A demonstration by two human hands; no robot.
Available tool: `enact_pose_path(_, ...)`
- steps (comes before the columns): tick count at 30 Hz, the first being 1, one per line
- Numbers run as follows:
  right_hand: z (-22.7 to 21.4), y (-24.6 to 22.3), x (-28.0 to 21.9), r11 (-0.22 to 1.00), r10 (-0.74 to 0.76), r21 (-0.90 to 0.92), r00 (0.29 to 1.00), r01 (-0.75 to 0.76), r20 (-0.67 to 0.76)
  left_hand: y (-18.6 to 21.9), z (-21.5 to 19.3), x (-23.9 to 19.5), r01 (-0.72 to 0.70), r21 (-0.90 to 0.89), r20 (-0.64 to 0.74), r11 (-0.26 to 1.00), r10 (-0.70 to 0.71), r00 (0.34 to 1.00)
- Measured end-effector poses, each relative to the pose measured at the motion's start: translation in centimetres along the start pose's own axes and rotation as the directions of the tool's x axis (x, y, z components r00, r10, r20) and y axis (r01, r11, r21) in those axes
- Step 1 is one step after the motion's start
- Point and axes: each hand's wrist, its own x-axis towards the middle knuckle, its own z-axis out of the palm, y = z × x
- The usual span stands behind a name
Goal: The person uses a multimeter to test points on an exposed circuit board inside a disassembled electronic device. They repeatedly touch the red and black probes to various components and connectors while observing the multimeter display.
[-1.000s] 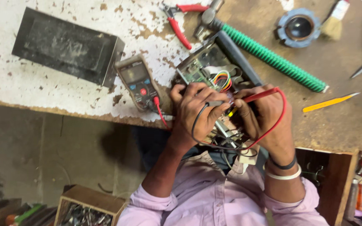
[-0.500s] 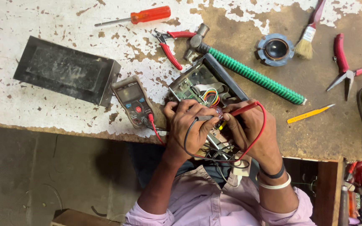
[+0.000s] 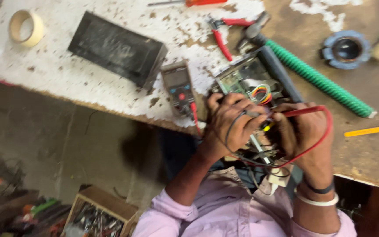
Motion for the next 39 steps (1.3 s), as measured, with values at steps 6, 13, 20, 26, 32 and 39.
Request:
enact_pose_path(6,0.07,0.35,-0.68,0.997,-0.076,-0.035,0.997,0.075,-0.014,-0.10,0.20,-0.39,0.002,0.035,-0.006,0.999,-0.002,1.000)
enact_pose_path(13,-0.16,0.35,-1.01,0.999,-0.013,-0.032,1.000,0.012,-0.017,0.10,-0.06,0.08,-0.001,0.018,-0.017,1.000,0.001,1.000)
enact_pose_path(20,-0.26,0.29,-0.85,0.999,-0.029,-0.036,0.999,0.029,-0.014,0.37,-0.58,0.38,0.008,-0.006,0.030,1.000,-0.008,1.000)
enact_pose_path(26,-0.31,0.48,-0.98,0.999,-0.036,-0.035,0.999,0.036,-0.003,0.51,-0.64,0.42,0.016,-0.019,0.028,1.000,-0.016,0.999)
enact_pose_path(32,-0.22,0.49,-0.94,0.999,-0.047,-0.020,0.999,0.047,-0.005,0.39,-0.50,0.36,0.012,-0.022,0.030,1.000,-0.012,0.999)
enact_pose_path(39,-0.19,0.60,-1.01,0.998,-0.056,-0.027,0.998,0.056,-0.004,0.22,-0.26,0.20,0.006,-0.020,0.021,1.000,-0.005,1.000)
